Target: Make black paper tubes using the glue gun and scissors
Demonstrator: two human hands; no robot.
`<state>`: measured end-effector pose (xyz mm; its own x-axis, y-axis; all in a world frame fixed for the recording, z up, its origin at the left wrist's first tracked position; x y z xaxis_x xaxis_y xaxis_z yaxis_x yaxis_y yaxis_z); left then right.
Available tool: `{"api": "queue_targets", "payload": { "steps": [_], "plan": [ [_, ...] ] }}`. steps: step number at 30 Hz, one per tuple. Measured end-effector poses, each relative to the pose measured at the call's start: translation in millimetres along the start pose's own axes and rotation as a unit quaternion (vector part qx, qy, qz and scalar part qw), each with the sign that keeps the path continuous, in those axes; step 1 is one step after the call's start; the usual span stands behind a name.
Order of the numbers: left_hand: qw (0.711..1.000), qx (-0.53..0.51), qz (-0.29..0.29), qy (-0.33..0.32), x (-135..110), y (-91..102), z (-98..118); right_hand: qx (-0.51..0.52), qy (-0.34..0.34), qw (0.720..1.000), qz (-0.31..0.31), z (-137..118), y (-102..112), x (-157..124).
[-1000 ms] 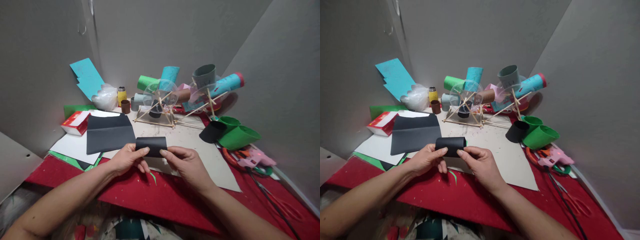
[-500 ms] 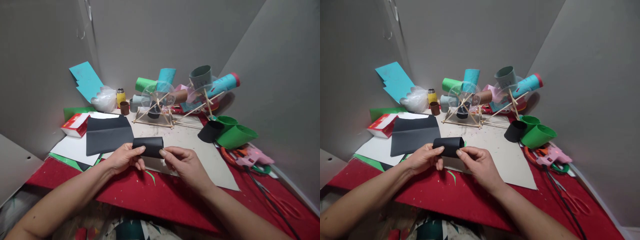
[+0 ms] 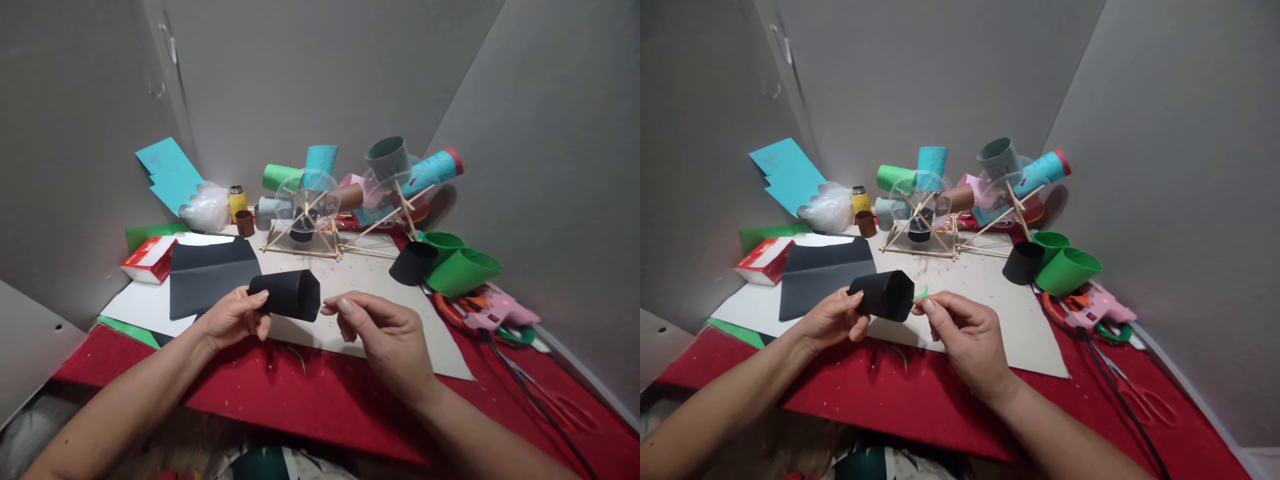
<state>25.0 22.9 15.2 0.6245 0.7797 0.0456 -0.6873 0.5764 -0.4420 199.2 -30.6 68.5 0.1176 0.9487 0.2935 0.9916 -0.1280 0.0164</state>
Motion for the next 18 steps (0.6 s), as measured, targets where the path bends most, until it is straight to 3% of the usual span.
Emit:
{"api": "queue_targets", "payload": {
  "steps": [14,18],
  "plan": [
    [0.999,0.029,-0.018,-0.008,-0.1,0.7,2.5,-0.022,0.042,0.999,-0.018,-12.9,0.5,-4.3],
    [0.999,0.042,-0.021,-0.004,-2.3,-2.0,2.9,-0.045,0.022,0.998,-0.043,-8.8,-4.8,-2.5]
  ]
}}
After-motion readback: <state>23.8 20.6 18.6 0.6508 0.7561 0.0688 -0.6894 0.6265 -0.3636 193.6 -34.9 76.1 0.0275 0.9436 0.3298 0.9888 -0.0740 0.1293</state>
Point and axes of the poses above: each hand's wrist, its own x-axis towards the middle knuckle, its own y-axis out of the back of the hand, z = x × y, the point moved 8 cm from there along x, towards the middle knuckle, and after that the axes turned 9 degrees about -y, right-handed, at the moved point
